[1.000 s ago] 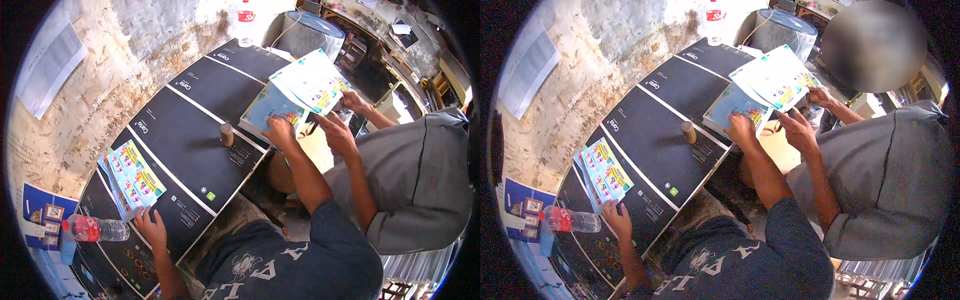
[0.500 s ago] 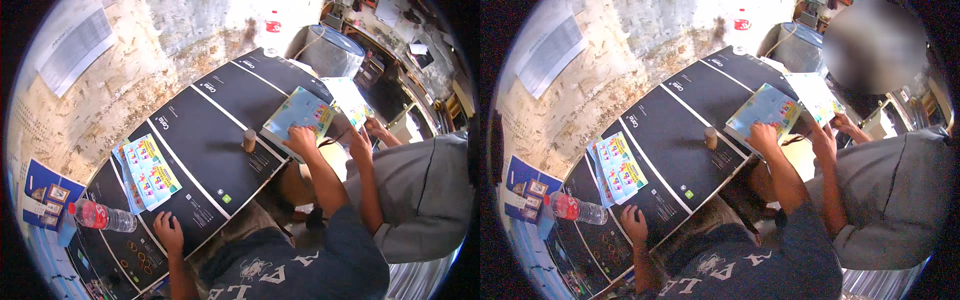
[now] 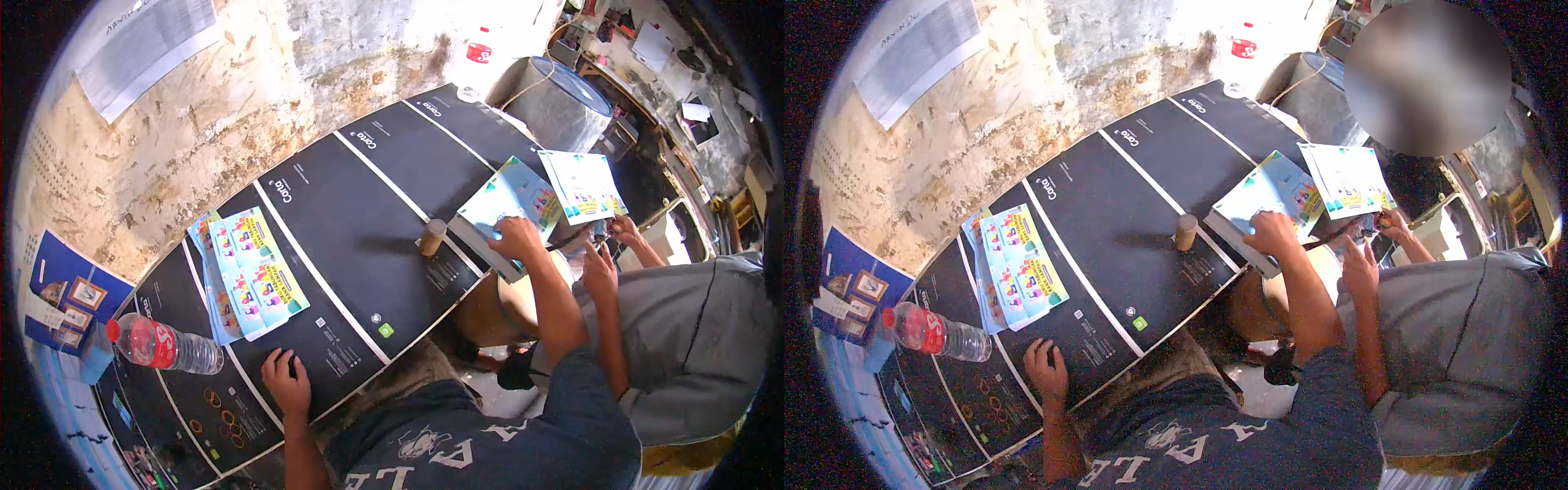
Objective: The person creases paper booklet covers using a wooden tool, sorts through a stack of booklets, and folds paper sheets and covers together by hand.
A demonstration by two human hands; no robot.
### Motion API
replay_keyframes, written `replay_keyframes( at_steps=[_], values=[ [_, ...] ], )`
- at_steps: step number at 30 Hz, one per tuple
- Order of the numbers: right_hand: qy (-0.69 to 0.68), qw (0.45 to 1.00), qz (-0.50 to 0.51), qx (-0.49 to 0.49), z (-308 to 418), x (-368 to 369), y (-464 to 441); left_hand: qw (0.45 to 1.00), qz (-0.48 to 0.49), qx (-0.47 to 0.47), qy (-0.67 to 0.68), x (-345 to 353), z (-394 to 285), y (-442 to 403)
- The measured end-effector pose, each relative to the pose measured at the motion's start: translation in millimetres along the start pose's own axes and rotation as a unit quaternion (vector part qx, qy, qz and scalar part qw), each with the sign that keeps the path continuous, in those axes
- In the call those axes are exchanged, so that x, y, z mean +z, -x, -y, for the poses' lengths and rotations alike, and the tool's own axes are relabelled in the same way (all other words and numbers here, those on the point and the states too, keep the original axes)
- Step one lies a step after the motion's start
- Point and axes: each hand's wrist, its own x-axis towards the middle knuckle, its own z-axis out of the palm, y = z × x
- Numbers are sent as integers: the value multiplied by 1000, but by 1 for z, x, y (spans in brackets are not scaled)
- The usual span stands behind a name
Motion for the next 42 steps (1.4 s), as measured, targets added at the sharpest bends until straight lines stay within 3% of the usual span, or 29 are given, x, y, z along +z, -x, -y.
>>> replay_keyframes(
  at_steps=[15,19,21,23,27,29,31,33,34,36,37,39,41,42],
  values=[
    [39,998,37,-38,11,-7,-5,1000,-17,1,10,-2,1,0],
    [94,995,22,22,33,9,4,999,-22,9,28,-2,3,1],
    [136,988,-77,-6,12,44,-4,999,-29,12,27,-4,-1,1],
    [140,984,-104,-26,6,45,-2,999,-35,18,28,-7,-2,0],
    [106,990,-93,-14,10,29,4,999,-29,20,35,-7,-3,3],
    [46,998,-16,43,9,17,-1,999,-32,25,35,-8,-1,4],
    [39,999,-14,27,5,6,-1,999,-26,24,34,-6,1,5],
    [74,995,71,13,34,-33,18,999,-28,35,30,-3,4,5],
    [71,995,70,17,35,-29,22,998,-27,42,25,-3,5,6],
    [115,987,-94,60,34,-10,27,998,-26,44,21,-2,6,7],
    [112,987,-96,64,31,1,27,999,-27,39,19,-1,6,7],
    [48,996,3,71,21,24,29,998,-28,56,14,1,11,9],
    [9,996,15,82,6,26,21,996,-36,75,11,3,13,5],
    [-74,993,23,84,-4,19,18,997,-37,73,14,3,10,6]
  ],
)
